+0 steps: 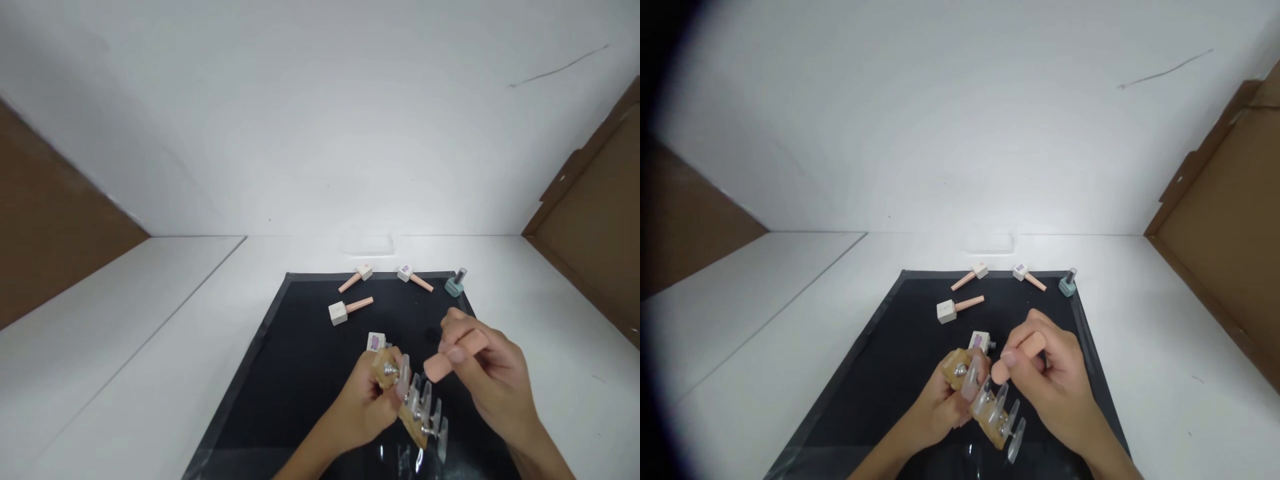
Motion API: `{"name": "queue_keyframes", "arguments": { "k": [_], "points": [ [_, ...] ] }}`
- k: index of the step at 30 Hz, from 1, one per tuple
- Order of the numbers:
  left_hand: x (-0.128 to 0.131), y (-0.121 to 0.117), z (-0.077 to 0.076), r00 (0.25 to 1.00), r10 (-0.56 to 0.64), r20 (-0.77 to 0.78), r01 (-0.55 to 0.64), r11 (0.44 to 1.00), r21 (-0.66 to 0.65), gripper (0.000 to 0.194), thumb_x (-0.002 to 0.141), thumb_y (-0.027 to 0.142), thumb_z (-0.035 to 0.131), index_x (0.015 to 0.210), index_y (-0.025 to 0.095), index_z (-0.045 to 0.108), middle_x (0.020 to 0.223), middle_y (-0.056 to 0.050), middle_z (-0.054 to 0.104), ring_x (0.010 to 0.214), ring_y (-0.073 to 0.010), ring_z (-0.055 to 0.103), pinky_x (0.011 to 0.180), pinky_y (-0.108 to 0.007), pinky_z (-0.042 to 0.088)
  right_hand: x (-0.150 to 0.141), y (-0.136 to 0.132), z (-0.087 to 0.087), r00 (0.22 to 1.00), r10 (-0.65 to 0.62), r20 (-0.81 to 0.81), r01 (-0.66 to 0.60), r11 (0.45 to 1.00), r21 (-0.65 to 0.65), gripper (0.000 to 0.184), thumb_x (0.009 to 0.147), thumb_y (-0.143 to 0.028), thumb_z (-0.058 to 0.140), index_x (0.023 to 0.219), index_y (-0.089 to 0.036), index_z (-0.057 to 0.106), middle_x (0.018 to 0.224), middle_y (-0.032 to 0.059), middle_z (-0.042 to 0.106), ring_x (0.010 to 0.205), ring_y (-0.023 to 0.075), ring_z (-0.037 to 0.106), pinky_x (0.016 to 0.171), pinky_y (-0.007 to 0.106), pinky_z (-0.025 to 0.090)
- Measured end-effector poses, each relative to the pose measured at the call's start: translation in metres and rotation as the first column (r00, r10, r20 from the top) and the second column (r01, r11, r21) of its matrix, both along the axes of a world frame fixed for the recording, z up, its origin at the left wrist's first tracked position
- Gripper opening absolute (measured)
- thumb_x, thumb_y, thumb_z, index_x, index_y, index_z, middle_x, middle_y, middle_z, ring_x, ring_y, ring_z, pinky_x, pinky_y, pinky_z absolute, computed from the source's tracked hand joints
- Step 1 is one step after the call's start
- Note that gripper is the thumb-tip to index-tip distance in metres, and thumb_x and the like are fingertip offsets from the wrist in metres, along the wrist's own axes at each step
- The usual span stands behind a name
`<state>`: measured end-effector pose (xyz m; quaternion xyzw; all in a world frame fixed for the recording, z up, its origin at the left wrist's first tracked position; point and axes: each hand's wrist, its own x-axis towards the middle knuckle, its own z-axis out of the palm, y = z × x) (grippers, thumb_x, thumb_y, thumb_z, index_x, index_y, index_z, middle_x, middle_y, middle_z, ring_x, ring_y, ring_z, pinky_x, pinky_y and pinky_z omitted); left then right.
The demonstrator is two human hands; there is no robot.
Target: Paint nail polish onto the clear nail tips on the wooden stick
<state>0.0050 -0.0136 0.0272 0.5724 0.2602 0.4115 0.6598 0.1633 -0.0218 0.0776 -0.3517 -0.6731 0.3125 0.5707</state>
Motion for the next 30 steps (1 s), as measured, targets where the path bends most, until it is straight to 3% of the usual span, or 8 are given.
{"name": "queue_keyframes", "arguments": {
  "k": [4, 8, 13, 18, 21, 25, 30],
  "points": [
    [0.001, 0.001, -0.001, 0.997, -0.007, -0.079, 0.008, 1.000, 0.013, 0.052, 0.081, 0.065, 0.052, 0.061, 0.020, 0.035, 0.052, 0.008, 0.031, 0.048, -0.0064, 0.026, 0.046, -0.021, 0.023, 0.003, 0.001, -0.001, 0.997, 0.053, 0.047, -0.053, 0.999, -0.003, 0.029, 0.091, -0.031, 0.060, 0.063, -0.023, 0.056, 0.053, -0.0020, 0.060, 0.049, 0.0132, 0.043, 0.046, 0.027, 0.039],
    [0.003, 0.003, -0.001, 0.989, 0.006, -0.151, 0.003, 0.998, 0.056, 0.052, 0.080, 0.068, 0.049, 0.062, 0.020, 0.038, 0.052, 0.007, 0.033, 0.048, -0.0071, 0.028, 0.046, -0.022, 0.024, 0.007, 0.004, -0.003, 0.998, -0.038, 0.050, 0.037, 0.999, 0.023, 0.033, 0.093, -0.026, 0.058, 0.060, -0.022, 0.053, 0.058, -0.0021, 0.063, 0.050, 0.0129, 0.043, 0.051, 0.029, 0.040],
    [0.004, 0.006, -0.003, 0.983, 0.008, -0.182, 0.010, 0.995, 0.100, 0.051, 0.082, 0.066, 0.048, 0.062, 0.020, 0.037, 0.051, 0.007, 0.033, 0.047, -0.0074, 0.028, 0.046, -0.022, 0.024, 0.009, 0.006, -0.006, 0.995, 0.064, 0.082, -0.064, 0.998, 0.001, 0.030, 0.091, -0.028, 0.059, 0.062, -0.023, 0.053, 0.054, -0.0035, 0.061, 0.049, 0.0126, 0.041, 0.051, 0.028, 0.040],
    [0.005, 0.005, -0.010, 0.982, 0.012, -0.187, 0.010, 0.993, 0.114, 0.050, 0.082, 0.066, 0.046, 0.065, 0.020, 0.039, 0.052, 0.007, 0.034, 0.047, -0.0077, 0.028, 0.046, -0.022, 0.025, 0.011, 0.005, -0.011, 0.997, -0.038, 0.060, 0.037, 0.999, 0.012, 0.033, 0.092, -0.025, 0.058, 0.060, -0.022, 0.052, 0.058, -0.0024, 0.064, 0.052, 0.0128, 0.045, 0.050, 0.027, 0.039],
    [0.007, 0.006, -0.011, 0.981, 0.019, -0.194, 0.007, 0.991, 0.132, 0.047, 0.082, 0.061, 0.051, 0.062, 0.021, 0.036, 0.051, 0.007, 0.033, 0.047, -0.0072, 0.028, 0.045, -0.021, 0.025, 0.013, 0.006, -0.012, 0.995, 0.051, 0.090, -0.052, 0.999, 0.009, 0.032, 0.092, -0.026, 0.059, 0.061, -0.022, 0.053, 0.053, -0.0031, 0.062, 0.050, 0.0125, 0.043, 0.050, 0.027, 0.039],
    [0.008, 0.006, -0.012, 0.975, 0.034, -0.221, 0.002, 0.987, 0.158, 0.040, 0.084, 0.052, 0.052, 0.063, 0.021, 0.039, 0.051, 0.007, 0.035, 0.046, -0.0074, 0.031, 0.046, -0.021, 0.027, 0.015, 0.007, -0.014, 0.995, -0.027, 0.097, 0.026, 1.000, 0.008, 0.032, 0.090, -0.020, 0.059, 0.059, -0.022, 0.051, 0.059, -0.0015, 0.064, 0.052, 0.0132, 0.045, 0.050, 0.028, 0.038],
    [0.009, 0.008, -0.012, 0.976, 0.050, -0.211, -0.014, 0.986, 0.167, 0.036, 0.081, 0.042, 0.055, 0.059, 0.021, 0.036, 0.049, 0.007, 0.033, 0.045, -0.0067, 0.029, 0.043, -0.020, 0.024, 0.016, 0.009, -0.012, 0.990, 0.049, 0.132, -0.054, 0.998, 0.031, 0.031, 0.090, -0.022, 0.060, 0.060, -0.022, 0.052, 0.053, -0.0036, 0.060, 0.047, 0.0121, 0.041, 0.048, 0.028, 0.036]
  ]
}}
